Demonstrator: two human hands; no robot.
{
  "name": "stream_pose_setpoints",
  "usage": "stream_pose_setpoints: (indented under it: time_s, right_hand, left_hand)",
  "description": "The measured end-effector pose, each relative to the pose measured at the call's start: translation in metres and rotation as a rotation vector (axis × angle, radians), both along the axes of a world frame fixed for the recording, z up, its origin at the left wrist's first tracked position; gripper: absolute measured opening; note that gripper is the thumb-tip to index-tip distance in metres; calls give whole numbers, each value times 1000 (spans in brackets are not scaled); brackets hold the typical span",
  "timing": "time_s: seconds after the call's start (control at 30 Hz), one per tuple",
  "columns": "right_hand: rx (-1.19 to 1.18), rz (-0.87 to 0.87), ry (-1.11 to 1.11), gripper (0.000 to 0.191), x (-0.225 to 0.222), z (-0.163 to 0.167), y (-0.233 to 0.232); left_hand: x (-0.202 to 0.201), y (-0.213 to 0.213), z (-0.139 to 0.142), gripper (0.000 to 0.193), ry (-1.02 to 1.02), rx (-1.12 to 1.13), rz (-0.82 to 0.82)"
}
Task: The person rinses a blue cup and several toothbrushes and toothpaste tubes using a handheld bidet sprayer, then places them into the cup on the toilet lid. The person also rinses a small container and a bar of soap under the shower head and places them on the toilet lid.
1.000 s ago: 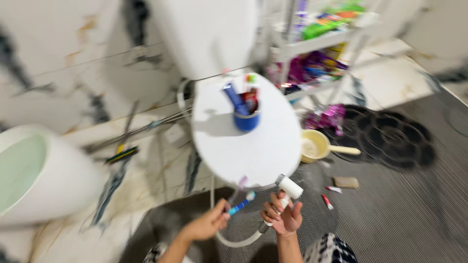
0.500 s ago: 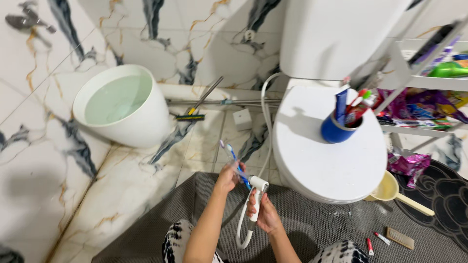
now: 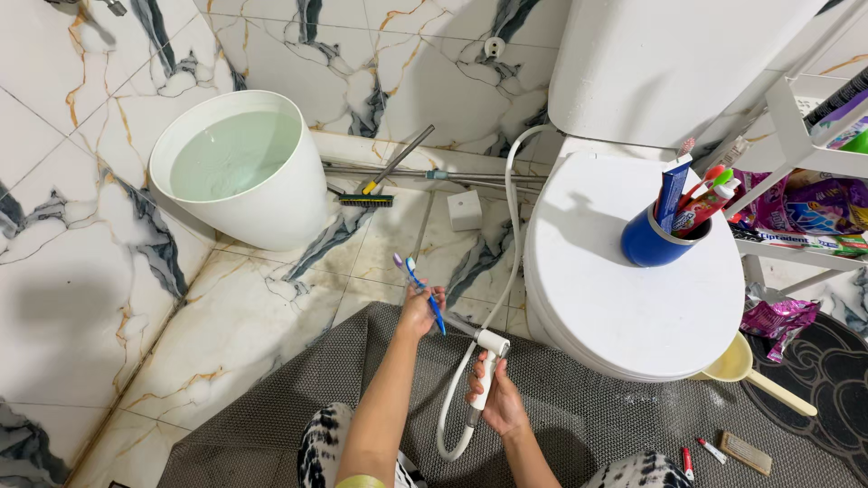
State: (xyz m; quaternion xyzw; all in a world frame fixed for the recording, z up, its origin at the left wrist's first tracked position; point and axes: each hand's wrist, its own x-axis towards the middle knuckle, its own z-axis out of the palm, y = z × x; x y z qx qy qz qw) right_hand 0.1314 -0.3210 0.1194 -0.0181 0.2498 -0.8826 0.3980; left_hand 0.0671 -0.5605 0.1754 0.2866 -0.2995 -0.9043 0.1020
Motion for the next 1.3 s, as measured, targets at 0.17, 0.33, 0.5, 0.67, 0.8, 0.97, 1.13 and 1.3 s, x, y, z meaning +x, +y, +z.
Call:
stream_pose_setpoints:
  time_s: [0.17,0.33,0.5,0.67,0.8,0.97,1.13,1.3]
  right_hand:
    - [71,16,-14,52,6,-5,-3]
    - [-6,-20,-27,49,-12,-2,-16]
    - [-121,-82,-6,47,-36,4,-26]
    - [-123,-92,-26,46,-41,3,-30]
    - [-143,-78,-17,45,-37,4,-34]
    - [-137,-97,-11,46,-40,12,-36]
    - [-71,-145,-16,46,-45,21,-35]
    - [-24,-97,3,47,-32,22,-38]
  left_hand:
    - [-6,4,-7,14,-23,-121,-137]
    - [4,27,-18,10,-329,-757,-295]
    - [22,28,-26,14,-91,-532,-339]
    - [30,13,-25,16,-94,-535,-324]
    - [33,9,-25,18,-47,-534,-345]
    - [34,11,-23,21,-151,-770,-360]
    - [39,8,-20,22,-99,-792,-348]
    - [40,2,-16,18,-173,-740,-368]
